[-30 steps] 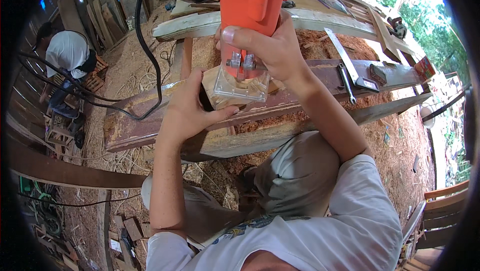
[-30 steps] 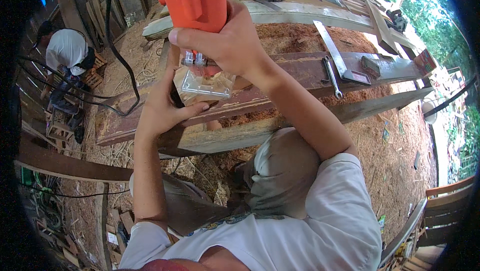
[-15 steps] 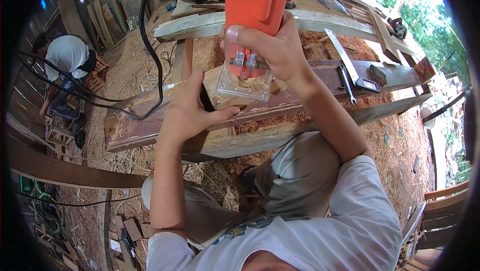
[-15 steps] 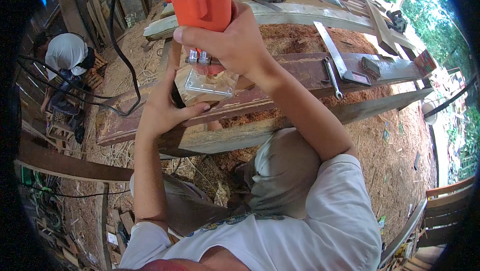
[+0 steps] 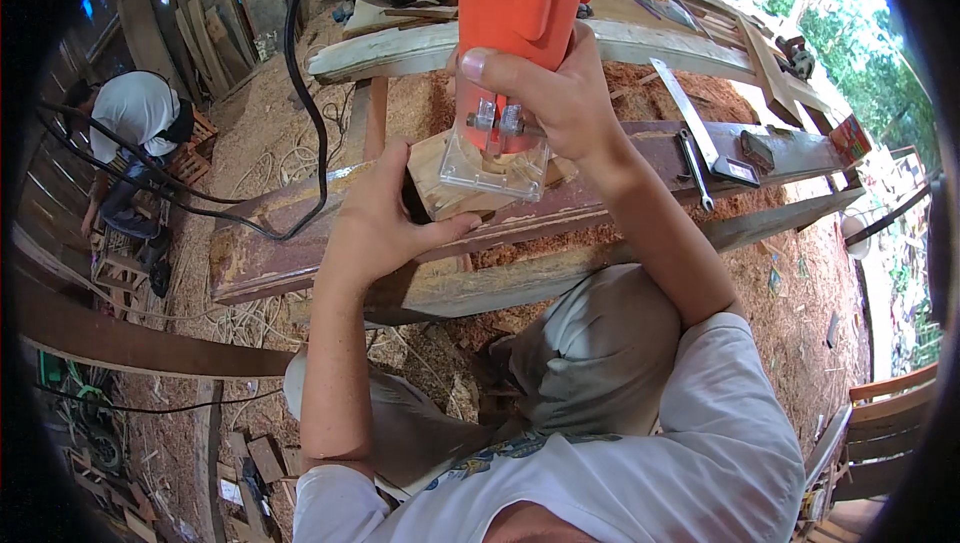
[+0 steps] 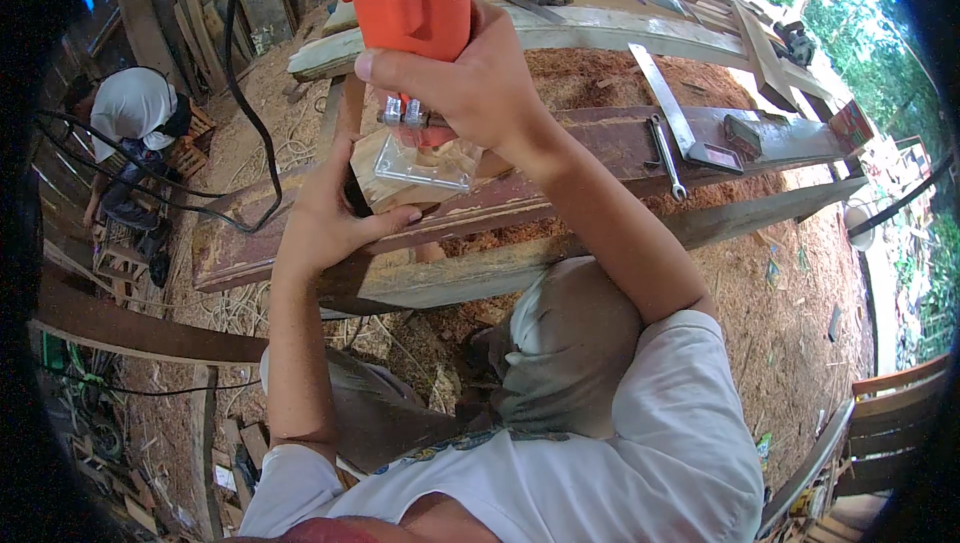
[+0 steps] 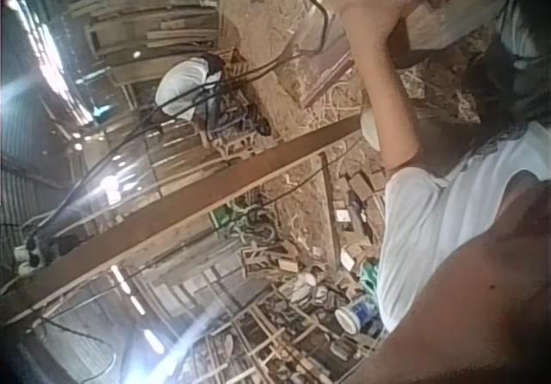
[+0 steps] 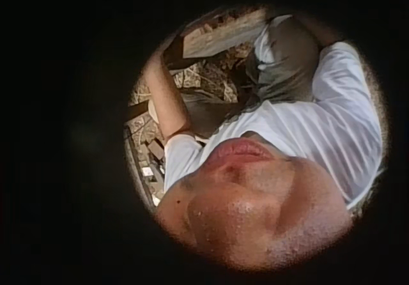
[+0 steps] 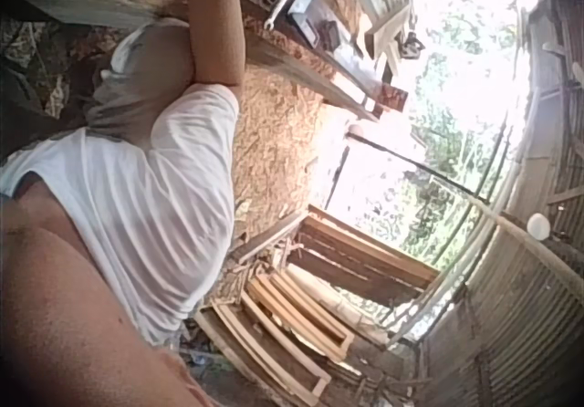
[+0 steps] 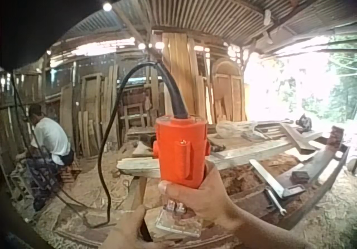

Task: The person uses an electric wood router to shape the edge of a piece of wood, holding the base of the router firmly against the wood while moving it along the workpiece.

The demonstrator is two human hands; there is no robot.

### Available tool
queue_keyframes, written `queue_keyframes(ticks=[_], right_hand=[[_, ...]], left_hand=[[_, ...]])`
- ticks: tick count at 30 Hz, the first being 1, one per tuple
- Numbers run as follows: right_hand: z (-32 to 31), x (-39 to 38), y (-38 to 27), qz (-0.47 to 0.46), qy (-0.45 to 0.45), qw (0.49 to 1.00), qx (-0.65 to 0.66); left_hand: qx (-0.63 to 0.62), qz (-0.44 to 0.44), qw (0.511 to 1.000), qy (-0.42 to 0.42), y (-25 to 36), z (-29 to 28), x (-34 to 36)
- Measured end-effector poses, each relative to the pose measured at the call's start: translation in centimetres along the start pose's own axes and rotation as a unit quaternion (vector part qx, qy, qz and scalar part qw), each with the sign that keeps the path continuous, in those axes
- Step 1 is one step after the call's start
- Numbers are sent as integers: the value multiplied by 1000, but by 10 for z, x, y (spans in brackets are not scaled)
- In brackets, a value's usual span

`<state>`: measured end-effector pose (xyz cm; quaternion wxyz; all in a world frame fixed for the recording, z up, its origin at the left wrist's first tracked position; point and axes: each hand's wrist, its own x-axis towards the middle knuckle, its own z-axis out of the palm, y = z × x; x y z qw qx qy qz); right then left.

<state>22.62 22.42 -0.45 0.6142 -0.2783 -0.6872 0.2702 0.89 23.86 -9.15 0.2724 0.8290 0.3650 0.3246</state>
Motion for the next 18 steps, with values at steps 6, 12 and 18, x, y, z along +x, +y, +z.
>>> queue_keyframes(ticks=[6,12,18], right_hand=[[-4,-3,-4,69,-3,997,39],[-5,-2,-2,27,21,999,-7],[-9,-4,-5,68,7,997,-19]], left_hand=[[-6,29,999,38,-2,3,0],[-10,13,999,33,6,1,0],[-26,21,999,34,10,0,-1]])
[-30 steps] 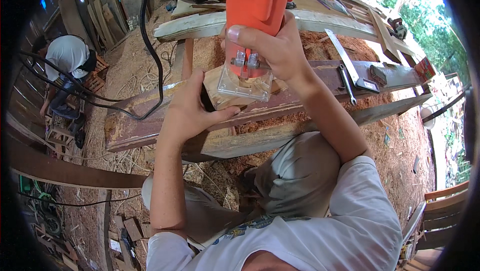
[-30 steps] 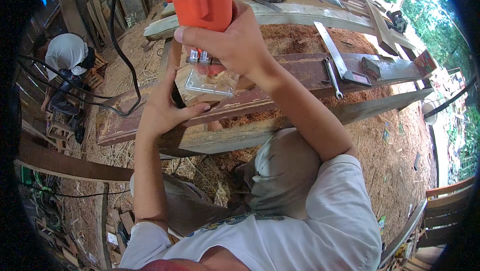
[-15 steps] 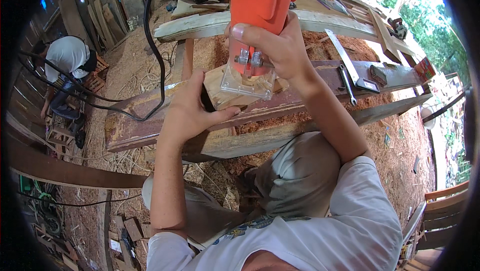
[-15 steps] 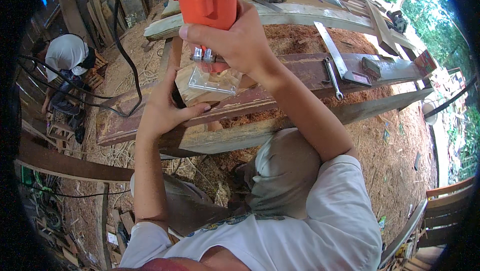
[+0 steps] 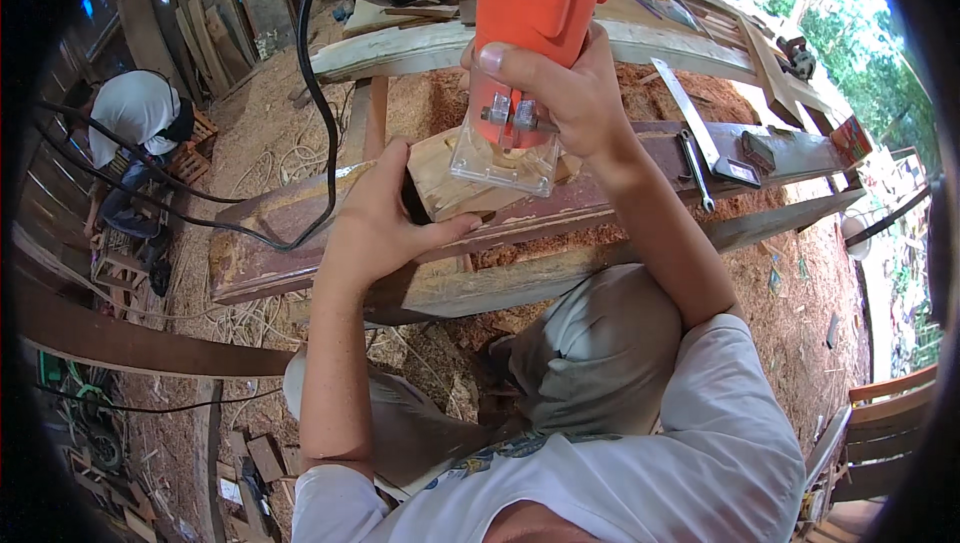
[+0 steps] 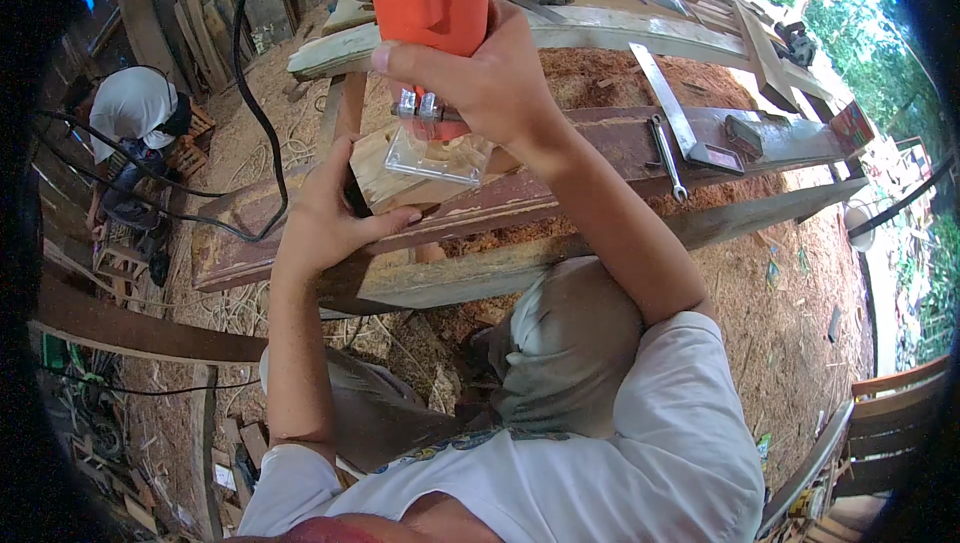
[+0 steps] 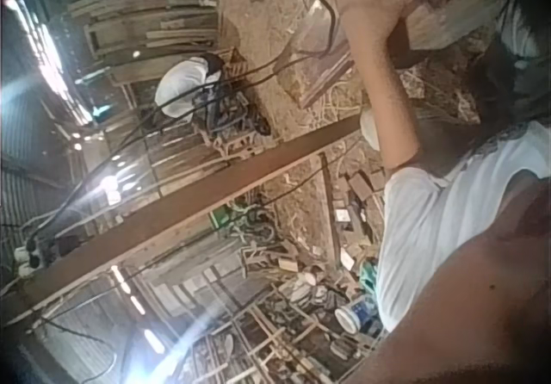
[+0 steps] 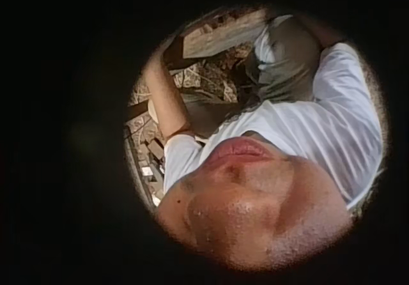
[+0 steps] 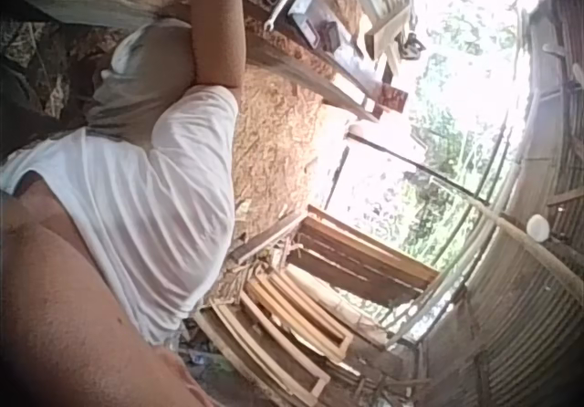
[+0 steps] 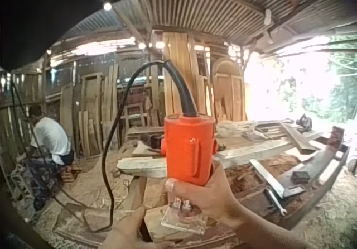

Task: The person uses an electric wood router to shape the edge of a piece of wood, holding the base of the router firmly against the wood while moving it along the workpiece.

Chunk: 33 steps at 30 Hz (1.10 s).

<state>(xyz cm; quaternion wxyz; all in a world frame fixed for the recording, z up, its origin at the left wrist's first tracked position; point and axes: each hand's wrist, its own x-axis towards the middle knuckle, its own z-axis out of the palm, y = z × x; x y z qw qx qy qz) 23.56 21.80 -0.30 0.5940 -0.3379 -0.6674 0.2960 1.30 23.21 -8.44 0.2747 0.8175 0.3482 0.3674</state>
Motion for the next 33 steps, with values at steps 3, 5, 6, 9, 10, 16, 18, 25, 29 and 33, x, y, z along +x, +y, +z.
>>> queue_keyframes(ticks=[3,5,6,9,10,16,18,25,29,33], right_hand=[[1,2,3,-29,1,1000,11],[1,0,1,-12,3,1000,4],[0,0,0,4,4,1000,-2],[1,1,3,5,6,999,54],[0,1,3,5,6,999,53],[-3,0,2,14,2,1000,-9],[-3,-1,0,6,1,1000,-4],[-3,0,1,-19,1,999,44],[-5,-1,3,3,-2,999,34],[-1,-1,2,-24,10,999,41]], left_hand=[[21,3,1000,-1,-6,0,0],[22,1,1000,2,-8,1,0],[23,0,1000,5,-9,1,-1],[30,-7,999,10,-11,3,-1],[30,-7,999,10,-10,3,-1],[29,-3,1000,8,-6,2,-1],[10,0,1000,-2,-5,1,0],[-7,2,1000,-2,-4,2,1],[22,-4,1000,1,-5,2,1],[62,9,998,14,-8,2,-1]])
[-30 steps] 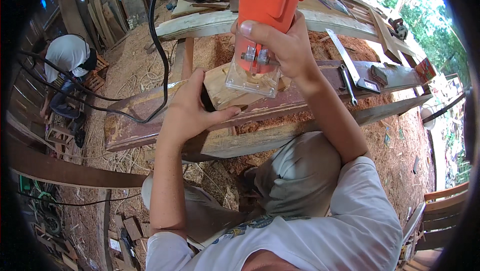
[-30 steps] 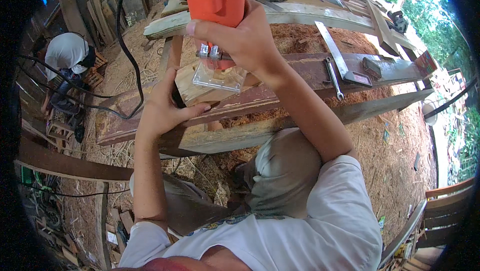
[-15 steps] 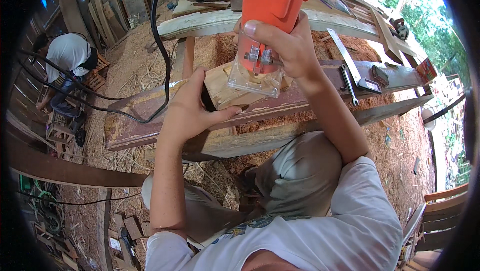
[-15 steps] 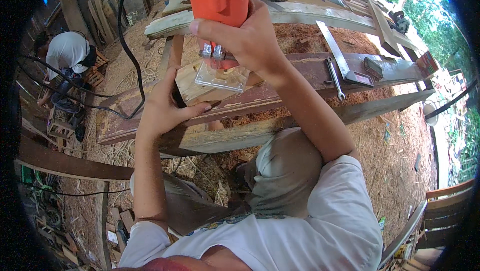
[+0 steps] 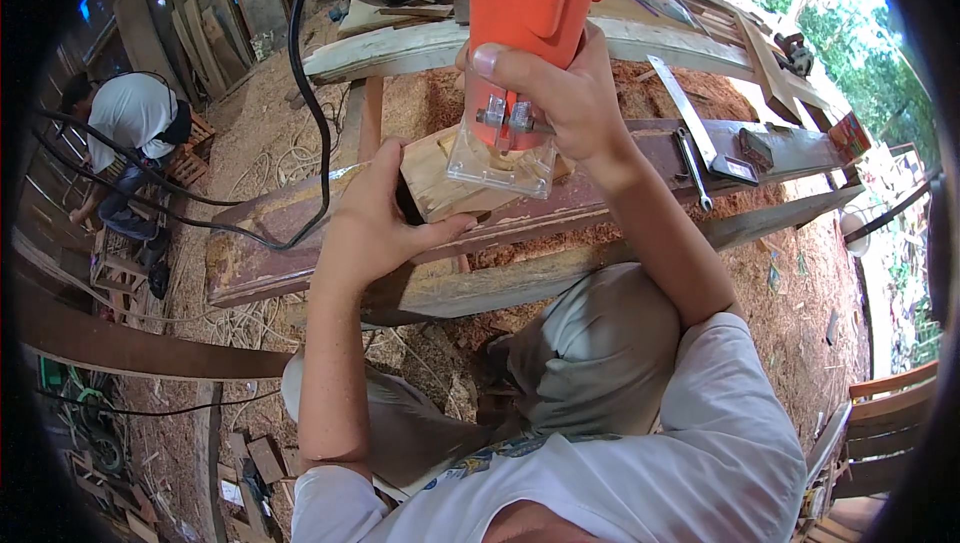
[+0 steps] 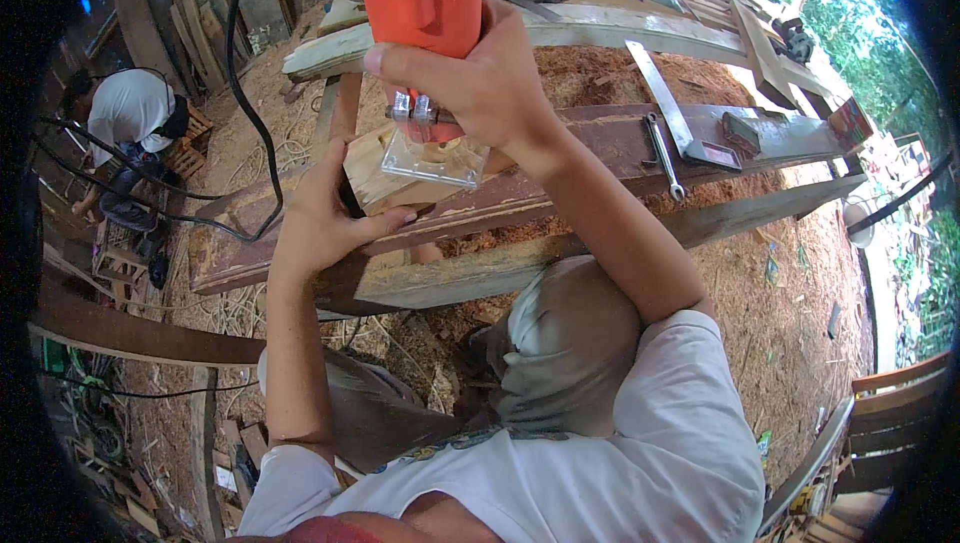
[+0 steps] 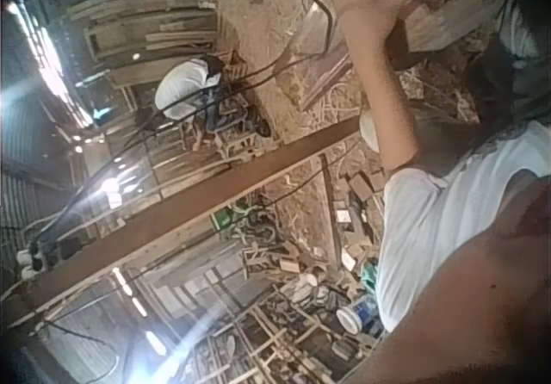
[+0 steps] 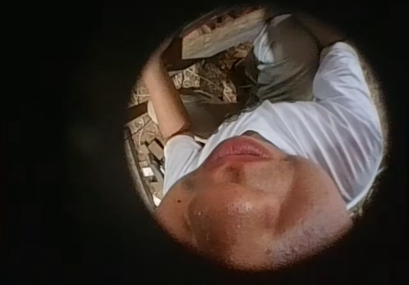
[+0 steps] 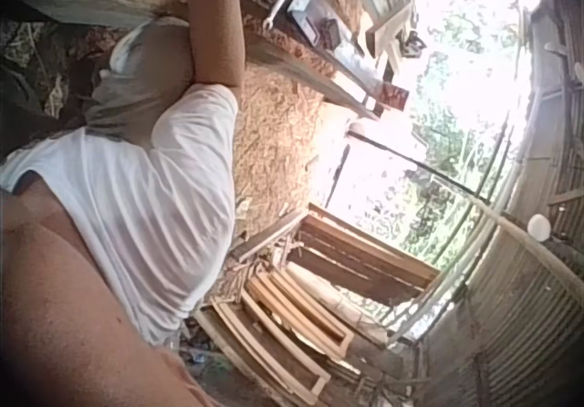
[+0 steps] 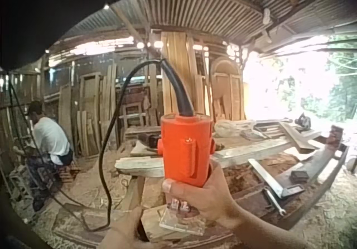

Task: The person uses an electric wood router to shape the edge of a piece of wood, holding the base of the router firmly against the wood while moving it along the workpiece.

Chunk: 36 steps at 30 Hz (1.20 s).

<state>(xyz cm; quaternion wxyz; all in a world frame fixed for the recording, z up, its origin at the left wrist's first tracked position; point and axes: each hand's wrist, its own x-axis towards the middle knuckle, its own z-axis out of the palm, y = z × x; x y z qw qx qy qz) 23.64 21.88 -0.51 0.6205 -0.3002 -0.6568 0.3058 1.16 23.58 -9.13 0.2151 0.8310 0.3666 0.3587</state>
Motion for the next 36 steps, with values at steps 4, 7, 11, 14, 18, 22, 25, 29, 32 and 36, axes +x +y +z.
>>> queue_keyframes(ticks=[4,7,11,14,18,22,25,29,32,36], right_hand=[[1,-2,-2,4,-3,1000,11],[0,-2,-4,95,-24,995,11],[4,1,-1,-19,-5,999,-34],[5,2,-3,-25,-1,999,-25],[7,2,-1,-22,-3,1000,-21],[8,2,-2,-7,-8,1000,-22],[4,2,0,-16,-6,999,-38],[3,3,2,-15,4,999,-42],[2,3,4,-18,3,999,-37],[-5,2,5,7,-6,999,-49]], left_hand=[[21,8,1000,7,-2,2,0],[-36,11,999,-3,-1,1,0],[-37,10,999,-4,1,1,2],[-33,11,999,-5,4,1,2],[-21,18,1000,-1,-4,3,3],[-38,10,999,-7,-4,2,2],[-32,15,999,8,-2,5,1],[-3,12,1000,13,1,1,-1],[6,-5,1000,9,3,-1,-1],[-3,-8,1000,-11,3,-3,0]])
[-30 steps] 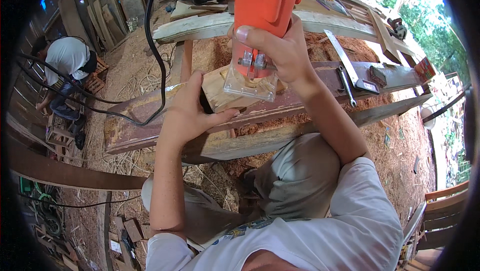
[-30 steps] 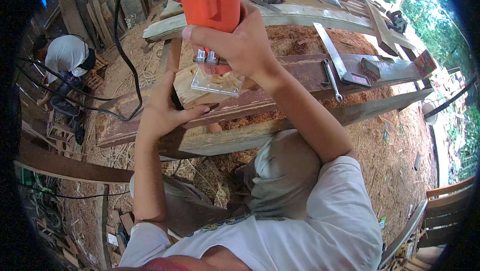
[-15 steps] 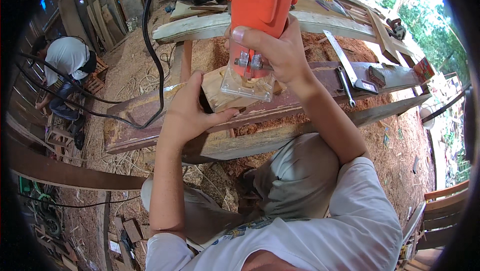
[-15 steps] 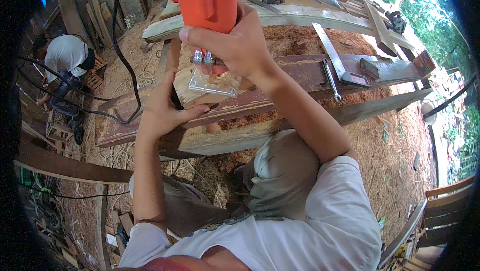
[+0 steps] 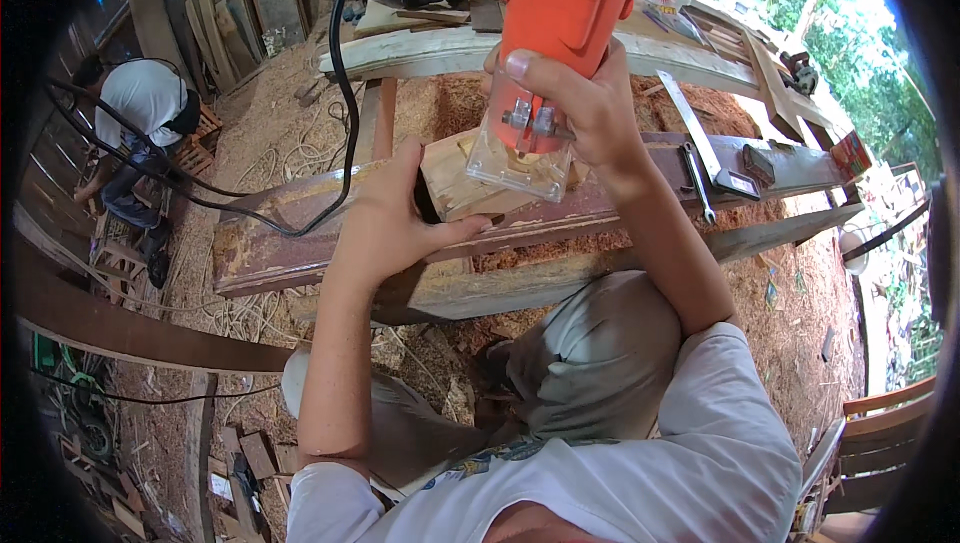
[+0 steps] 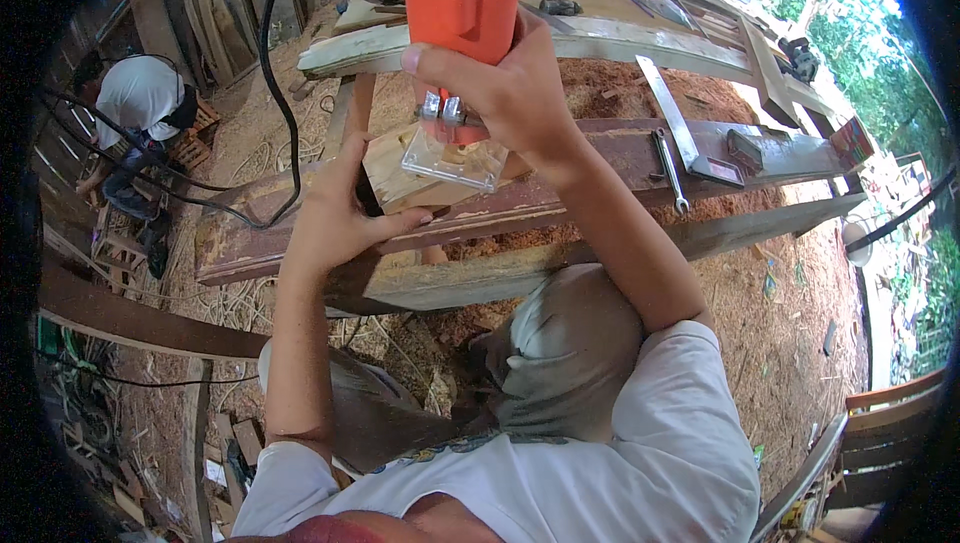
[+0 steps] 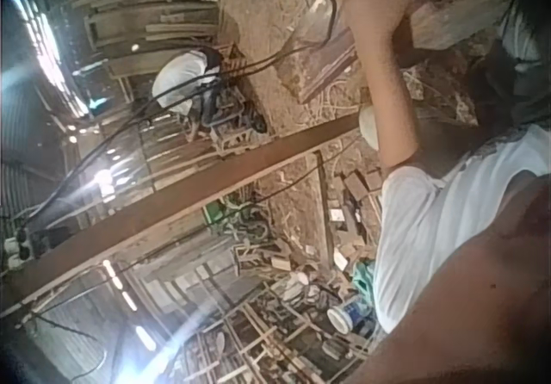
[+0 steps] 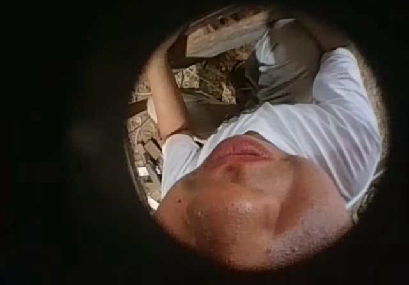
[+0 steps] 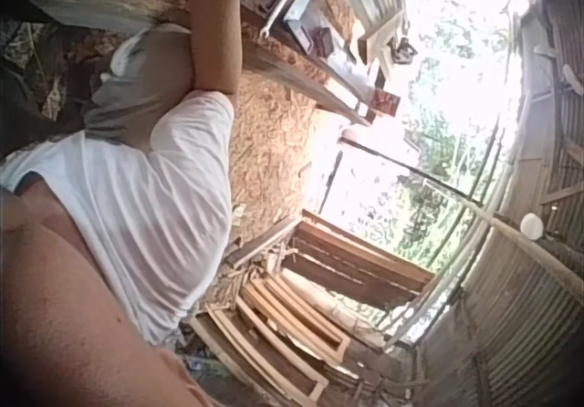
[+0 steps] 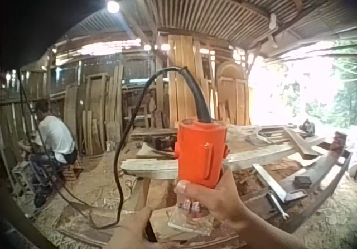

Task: The person uses an electric wood router to shape the edge of a piece of wood, holding the base of the router firmly against the wood while moving it along the workpiece.

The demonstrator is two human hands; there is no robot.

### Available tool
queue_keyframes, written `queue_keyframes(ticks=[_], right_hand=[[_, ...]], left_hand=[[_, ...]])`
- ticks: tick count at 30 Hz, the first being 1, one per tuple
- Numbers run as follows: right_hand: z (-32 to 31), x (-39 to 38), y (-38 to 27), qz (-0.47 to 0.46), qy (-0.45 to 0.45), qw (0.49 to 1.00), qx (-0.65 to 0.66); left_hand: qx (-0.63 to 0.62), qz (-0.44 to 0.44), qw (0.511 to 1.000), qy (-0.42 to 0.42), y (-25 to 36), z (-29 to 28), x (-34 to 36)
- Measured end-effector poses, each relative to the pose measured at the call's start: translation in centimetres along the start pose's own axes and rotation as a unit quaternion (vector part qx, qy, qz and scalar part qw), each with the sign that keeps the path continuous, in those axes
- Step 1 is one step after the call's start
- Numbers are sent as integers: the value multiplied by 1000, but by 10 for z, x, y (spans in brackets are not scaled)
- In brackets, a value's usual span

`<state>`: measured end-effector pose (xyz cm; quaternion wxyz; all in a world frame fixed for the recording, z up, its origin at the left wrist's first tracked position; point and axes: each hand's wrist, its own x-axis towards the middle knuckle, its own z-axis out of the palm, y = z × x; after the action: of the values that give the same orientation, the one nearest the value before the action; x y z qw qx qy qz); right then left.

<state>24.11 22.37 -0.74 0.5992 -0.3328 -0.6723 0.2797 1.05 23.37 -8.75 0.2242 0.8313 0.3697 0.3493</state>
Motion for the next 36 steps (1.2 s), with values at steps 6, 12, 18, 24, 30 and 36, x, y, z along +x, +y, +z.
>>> queue_keyframes(ticks=[6,12,18,24,30,36], right_hand=[[1,-3,-4,-5,-3,1000,3],[-2,-2,-4,-14,-5,1000,-6],[-3,-5,-4,4,-10,1000,-17],[2,-10,-5,-46,14,997,65],[-1,-16,-2,-34,12,998,47],[2,-16,-12,-49,1,999,0]], left_hand=[[-18,-15,1000,3,6,-2,-2],[-47,-19,999,-14,2,0,-1],[-45,-1,999,-5,8,-3,-2],[-48,9,999,-1,12,-1,-2],[-58,4,998,2,3,4,-4],[-88,1,996,1,6,5,-4]])
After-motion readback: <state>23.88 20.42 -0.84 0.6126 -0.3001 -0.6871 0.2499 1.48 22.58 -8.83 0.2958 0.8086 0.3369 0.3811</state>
